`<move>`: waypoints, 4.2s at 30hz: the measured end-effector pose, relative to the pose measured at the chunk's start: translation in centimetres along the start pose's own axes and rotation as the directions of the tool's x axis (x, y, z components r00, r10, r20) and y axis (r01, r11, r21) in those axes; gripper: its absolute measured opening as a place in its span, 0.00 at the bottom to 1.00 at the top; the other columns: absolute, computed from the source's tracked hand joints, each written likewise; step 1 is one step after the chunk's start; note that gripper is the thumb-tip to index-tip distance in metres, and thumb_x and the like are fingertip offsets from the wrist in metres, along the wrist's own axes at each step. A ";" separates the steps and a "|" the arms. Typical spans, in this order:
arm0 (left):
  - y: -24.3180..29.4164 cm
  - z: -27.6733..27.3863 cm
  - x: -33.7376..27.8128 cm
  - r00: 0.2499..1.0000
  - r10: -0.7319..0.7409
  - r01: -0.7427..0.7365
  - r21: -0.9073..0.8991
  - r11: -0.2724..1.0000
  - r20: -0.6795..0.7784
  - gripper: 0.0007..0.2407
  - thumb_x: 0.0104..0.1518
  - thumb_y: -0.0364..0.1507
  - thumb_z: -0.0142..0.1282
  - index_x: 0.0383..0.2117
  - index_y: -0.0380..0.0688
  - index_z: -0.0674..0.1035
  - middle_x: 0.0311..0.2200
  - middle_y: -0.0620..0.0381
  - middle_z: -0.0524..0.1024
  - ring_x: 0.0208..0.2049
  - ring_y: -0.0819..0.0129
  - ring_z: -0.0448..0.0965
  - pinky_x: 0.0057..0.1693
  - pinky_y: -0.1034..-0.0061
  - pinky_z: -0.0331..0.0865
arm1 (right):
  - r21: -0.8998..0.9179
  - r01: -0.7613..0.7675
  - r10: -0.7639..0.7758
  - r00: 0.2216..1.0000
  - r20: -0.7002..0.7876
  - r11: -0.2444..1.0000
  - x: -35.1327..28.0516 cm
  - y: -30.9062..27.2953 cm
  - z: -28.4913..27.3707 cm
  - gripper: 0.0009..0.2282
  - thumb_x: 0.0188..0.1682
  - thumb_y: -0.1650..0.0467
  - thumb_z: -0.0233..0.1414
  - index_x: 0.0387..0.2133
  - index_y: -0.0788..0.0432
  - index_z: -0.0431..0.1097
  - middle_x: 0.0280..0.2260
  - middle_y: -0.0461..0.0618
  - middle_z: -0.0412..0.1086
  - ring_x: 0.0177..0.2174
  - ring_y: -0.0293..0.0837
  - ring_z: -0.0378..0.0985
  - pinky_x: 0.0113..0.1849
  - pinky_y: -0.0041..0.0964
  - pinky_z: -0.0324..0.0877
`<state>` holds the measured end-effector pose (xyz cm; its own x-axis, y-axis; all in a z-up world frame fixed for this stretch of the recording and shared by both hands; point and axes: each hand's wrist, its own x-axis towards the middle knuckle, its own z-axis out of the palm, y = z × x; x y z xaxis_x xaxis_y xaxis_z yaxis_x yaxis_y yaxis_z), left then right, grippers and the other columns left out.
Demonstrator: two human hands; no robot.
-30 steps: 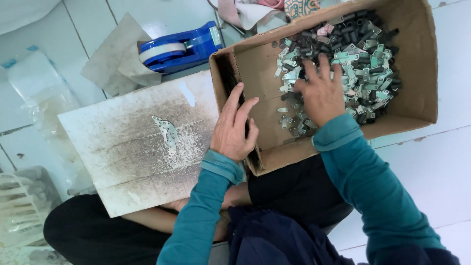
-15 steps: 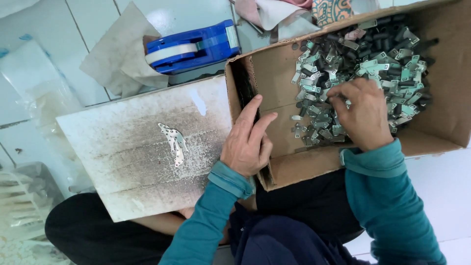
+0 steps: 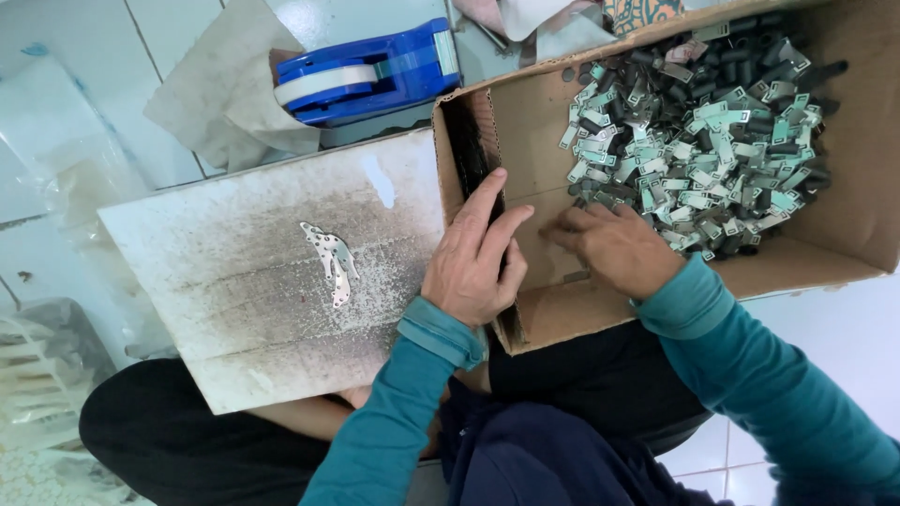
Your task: Sorting and arranging small metal internal components for power strip assembly on a flat surface.
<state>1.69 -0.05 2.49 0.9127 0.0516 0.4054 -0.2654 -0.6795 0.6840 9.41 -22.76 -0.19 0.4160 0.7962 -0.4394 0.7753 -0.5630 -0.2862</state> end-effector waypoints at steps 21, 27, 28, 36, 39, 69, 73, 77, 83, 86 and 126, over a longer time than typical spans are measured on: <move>0.0 -0.1 -0.6 1.000 0.008 -0.008 -0.009 1.000 0.030 0.13 0.60 0.24 0.51 0.51 0.42 0.77 0.66 0.39 0.62 0.63 0.44 0.71 0.64 0.57 0.71 | 0.061 -0.036 0.017 0.955 0.295 0.997 -1.4 -0.5 -0.7 0.17 0.49 0.71 0.53 0.53 0.43 0.74 0.48 0.43 0.68 0.46 0.51 0.75 0.41 0.53 0.72; 0.4 -0.7 -0.2 0.999 -0.002 0.004 -0.045 0.999 0.046 0.13 0.65 0.29 0.45 0.53 0.43 0.76 0.67 0.40 0.61 0.65 0.45 0.69 0.65 0.57 0.70 | -0.111 -0.089 0.095 0.994 0.058 0.990 -4.5 5.2 10.0 0.11 0.51 0.71 0.49 0.42 0.47 0.78 0.39 0.41 0.70 0.42 0.48 0.74 0.41 0.48 0.71; 0.4 -0.8 -0.1 0.999 -0.003 0.005 -0.043 0.999 0.045 0.13 0.65 0.29 0.45 0.53 0.43 0.76 0.67 0.40 0.61 0.65 0.45 0.69 0.65 0.57 0.70 | -0.111 -0.086 0.093 0.994 0.058 0.990 -4.6 5.1 9.3 0.11 0.51 0.71 0.49 0.42 0.47 0.78 0.39 0.41 0.70 0.42 0.48 0.74 0.41 0.48 0.71; 0.1 -0.5 -0.6 0.997 0.048 -0.047 -0.020 0.999 0.054 0.14 0.64 0.20 0.40 0.50 0.39 0.79 0.67 0.40 0.61 0.66 0.46 0.66 0.67 0.57 0.67 | 0.068 -0.143 0.156 0.952 -0.263 0.987 -4.0 2.6 1.5 0.11 0.61 0.71 0.42 0.45 0.53 0.74 0.30 0.40 0.57 0.37 0.49 0.72 0.31 0.43 0.69; 0.5 -0.6 -0.6 0.997 0.054 -0.057 0.048 0.997 0.057 0.15 0.64 0.20 0.41 0.49 0.48 0.81 0.67 0.47 0.63 0.66 0.52 0.68 0.65 0.61 0.68 | 0.053 0.104 -0.062 0.857 -0.512 0.993 -3.1 -2.5 -3.6 0.10 0.57 0.70 0.48 0.45 0.50 0.77 0.38 0.45 0.67 0.39 0.46 0.70 0.40 0.42 0.68; 1.5 -1.2 -0.9 0.989 -0.123 0.128 -0.063 0.990 0.086 0.23 0.57 0.14 0.34 0.60 0.43 0.67 0.70 0.39 0.46 0.68 0.52 0.65 0.68 0.58 0.70 | -0.154 -0.437 0.429 0.899 -0.085 0.886 3.5 -1.1 7.1 0.11 0.51 0.72 0.48 0.25 0.55 0.79 0.29 0.57 0.77 0.32 0.57 0.77 0.38 0.51 0.61; 1.9 -1.5 -0.8 0.991 -0.130 0.133 -0.069 0.989 0.034 0.24 0.56 0.13 0.34 0.60 0.42 0.66 0.70 0.38 0.47 0.66 0.51 0.67 0.67 0.56 0.72 | 0.062 -0.533 0.536 0.836 -0.117 0.844 4.1 0.1 3.9 0.12 0.49 0.69 0.48 0.29 0.60 0.80 0.29 0.59 0.78 0.32 0.61 0.81 0.33 0.52 0.64; 2.0 -1.4 -1.1 0.983 -0.164 0.148 -0.187 0.971 -0.077 0.22 0.57 0.13 0.33 0.59 0.41 0.68 0.69 0.37 0.48 0.65 0.46 0.67 0.61 0.65 0.79 | 0.160 -0.334 0.370 0.842 -0.392 0.929 4.8 -1.4 1.4 0.15 0.52 0.63 0.53 0.51 0.53 0.74 0.44 0.57 0.71 0.46 0.61 0.73 0.44 0.56 0.69; 1.7 -1.4 -1.4 0.963 -0.174 0.132 -0.204 0.970 -0.206 0.19 0.62 0.17 0.34 0.59 0.42 0.69 0.69 0.40 0.49 0.63 0.47 0.69 0.55 0.71 0.83 | 0.043 -0.171 0.176 0.938 -0.299 0.984 5.5 -8.4 -3.0 0.27 0.49 0.60 0.56 0.64 0.48 0.64 0.64 0.55 0.56 0.54 0.58 0.63 0.48 0.53 0.65; 1.7 -1.6 -1.7 0.956 -0.184 0.125 -0.247 0.961 -0.229 0.18 0.63 0.18 0.34 0.58 0.43 0.69 0.68 0.39 0.51 0.60 0.47 0.72 0.54 0.71 0.84 | 0.055 -0.192 0.199 0.955 -0.218 0.980 5.7 -8.0 -2.0 0.25 0.46 0.64 0.57 0.60 0.49 0.67 0.63 0.55 0.55 0.54 0.59 0.64 0.45 0.54 0.68; 8.7 -2.1 -0.3 0.648 -0.631 0.591 -0.804 0.062 0.427 0.25 0.71 0.39 0.40 0.70 0.40 0.57 0.72 0.30 0.40 0.73 0.33 0.37 0.73 0.41 0.39 | 0.743 -0.211 0.543 0.806 -0.236 0.635 -0.4 -2.9 -1.5 0.16 0.49 0.76 0.55 0.47 0.44 0.79 0.38 0.49 0.80 0.46 0.54 0.79 0.47 0.51 0.73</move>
<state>-1.60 -4.47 9.61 0.8913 0.1496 -0.4281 0.2731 0.5768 0.7699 7.74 -21.12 2.03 0.8684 0.3882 -0.3085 0.0520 -0.6901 -0.7219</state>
